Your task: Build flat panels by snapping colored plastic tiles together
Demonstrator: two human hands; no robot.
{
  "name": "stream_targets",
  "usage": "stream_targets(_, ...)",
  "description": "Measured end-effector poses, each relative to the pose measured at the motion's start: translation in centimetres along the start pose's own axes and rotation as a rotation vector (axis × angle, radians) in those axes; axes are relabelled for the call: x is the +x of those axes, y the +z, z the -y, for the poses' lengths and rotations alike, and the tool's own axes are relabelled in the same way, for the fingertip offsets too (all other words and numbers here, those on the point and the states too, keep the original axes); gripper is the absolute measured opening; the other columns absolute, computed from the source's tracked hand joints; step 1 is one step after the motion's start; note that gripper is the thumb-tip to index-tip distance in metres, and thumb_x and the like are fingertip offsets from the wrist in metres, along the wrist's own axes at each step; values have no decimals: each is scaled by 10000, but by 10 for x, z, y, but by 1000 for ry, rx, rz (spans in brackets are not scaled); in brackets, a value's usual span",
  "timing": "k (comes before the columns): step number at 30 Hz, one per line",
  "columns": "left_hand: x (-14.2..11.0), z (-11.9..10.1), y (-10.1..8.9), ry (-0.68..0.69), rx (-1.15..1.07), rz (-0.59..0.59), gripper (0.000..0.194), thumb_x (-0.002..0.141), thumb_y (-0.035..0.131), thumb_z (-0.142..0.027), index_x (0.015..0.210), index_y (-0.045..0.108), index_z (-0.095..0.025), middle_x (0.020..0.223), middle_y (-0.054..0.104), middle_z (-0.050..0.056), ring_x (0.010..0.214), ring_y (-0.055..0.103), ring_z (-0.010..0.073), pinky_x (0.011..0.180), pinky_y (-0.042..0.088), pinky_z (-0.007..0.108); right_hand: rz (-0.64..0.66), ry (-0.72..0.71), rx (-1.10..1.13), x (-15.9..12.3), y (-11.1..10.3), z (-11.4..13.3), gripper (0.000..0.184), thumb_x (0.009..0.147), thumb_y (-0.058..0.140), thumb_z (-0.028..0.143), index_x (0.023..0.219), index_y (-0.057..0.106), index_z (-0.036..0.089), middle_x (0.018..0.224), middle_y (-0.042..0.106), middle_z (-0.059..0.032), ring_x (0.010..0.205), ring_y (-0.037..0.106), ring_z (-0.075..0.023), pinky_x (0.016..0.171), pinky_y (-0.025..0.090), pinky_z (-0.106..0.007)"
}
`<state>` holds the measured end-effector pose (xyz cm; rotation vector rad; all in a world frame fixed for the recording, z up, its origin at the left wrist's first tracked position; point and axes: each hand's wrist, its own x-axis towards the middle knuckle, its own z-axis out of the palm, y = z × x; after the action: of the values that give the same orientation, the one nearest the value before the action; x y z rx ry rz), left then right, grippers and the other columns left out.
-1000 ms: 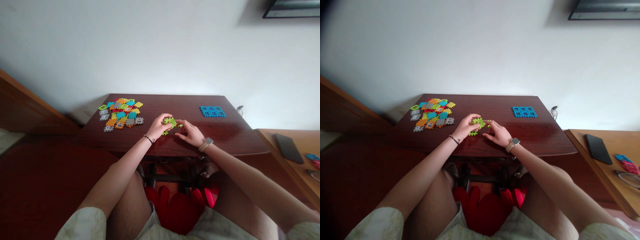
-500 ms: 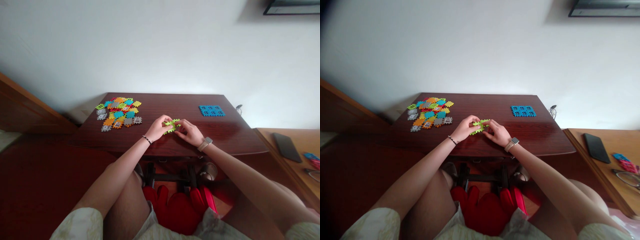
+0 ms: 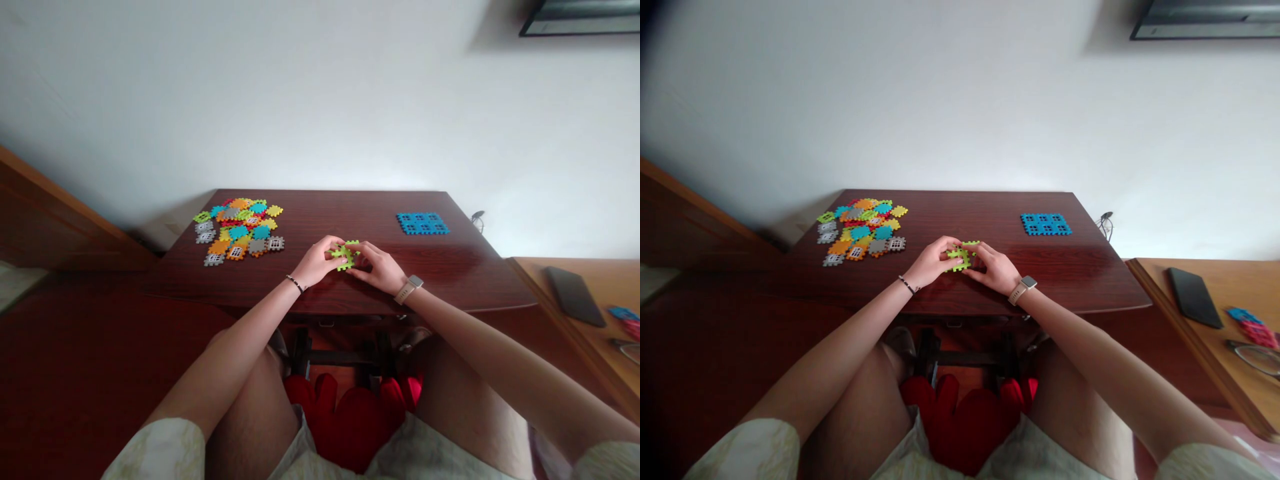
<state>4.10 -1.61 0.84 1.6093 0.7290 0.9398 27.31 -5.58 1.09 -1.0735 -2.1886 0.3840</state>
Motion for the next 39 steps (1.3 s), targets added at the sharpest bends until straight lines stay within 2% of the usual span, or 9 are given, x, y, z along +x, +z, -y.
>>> stream_targets(4, 0, -3, -3, 21, 121, 10, 386, 893, 801, -257, 1241, 645, -196, 1231, 754, 111, 1080, 760, 234, 945, 609, 378, -2, 3, -7, 0, 2, -3, 505, 999, 725, 492, 1445, 595, 293, 1160, 713, -91, 880, 734, -257, 823, 652, -433)
stream_targets(8, 0, -10, -21, 81, 375, -46, 356, 947, 767, -323, 1268, 661, -212, 1196, 750, 102, 1030, 746, 231, 949, 608, 400, -13, 21, -14, 0, 3, -6, 489, 984, 742, 475, 1413, 604, 284, 1109, 691, -76, 877, 720, -255, 822, 648, -434)
stream_targets(12, -3, -12, -48, 202, 622, -16, 459, 909, 820, -351, 1327, 672, -234, 1374, 690, 122, 1330, 639, 306, 1195, 488, 501, -6, 31, -31, 1, 3, -6, 474, 986, 740, 446, 1410, 598, 287, 1153, 673, -78, 890, 717, -252, 833, 647, -440)
stream_targets(14, -6, -8, -58, 202, 684, 33, 607, 849, 886, -409, 1385, 658, -241, 1490, 630, 142, 1456, 549, 343, 1280, 402, 534, -4, 33, -36, 1, 3, -6, 464, 987, 738, 430, 1408, 596, 296, 1156, 668, -74, 886, 718, -250, 838, 650, -441)
stream_targets(17, -7, 3, -66, 150, 707, 106, 777, 788, 929, -460, 1465, 617, -239, 1614, 538, 166, 1536, 480, 363, 1321, 353, 540, 0, 41, -39, 1, 3, -6, 463, 975, 753, 426, 1394, 602, 301, 1156, 661, -73, 886, 721, -252, 845, 654, -447)
stream_targets(23, -5, 15, -65, 137, 696, 146, 784, 759, 939, -429, 1453, 633, -234, 1559, 595, 161, 1495, 525, 363, 1299, 389, 532, 14, 41, -53, 1, 6, -10, 462, 960, 776, 465, 1370, 621, 316, 1251, 647, -91, 1050, 715, -292, 957, 648, -494)
stream_targets(26, -5, 13, -62, 160, 702, 144, 748, 775, 930, -423, 1442, 641, -246, 1530, 619, 148, 1477, 532, 356, 1281, 407, 532, -7, 12, -106, 1, 7, -11, 452, 950, 789, 476, 1343, 642, 309, 1293, 647, -112, 1195, 658, -342, 1059, 599, -568)
stream_targets(32, -4, 10, -56, 165, 738, 176, 731, 799, 920, -444, 1445, 647, -239, 1547, 602, 159, 1492, 505, 368, 1289, 384, 549, -22, -26, -158, 2, 5, -13, 449, 931, 813, 471, 1307, 665, 276, 1378, 654, -134, 1270, 587, -379, 1135, 511, -642)
stream_targets(39, -1, 11, -51, 195, 693, 122, 381, 916, 808, -387, 1260, 715, -253, 1504, 629, 138, 1475, 534, 328, 1300, 364, 543, -17, -5, -150, 0, 7, -18, 426, 926, 810, 483, 1287, 687, 295, 1438, 635, -129, 1340, 559, -390, 1167, 474, -668)
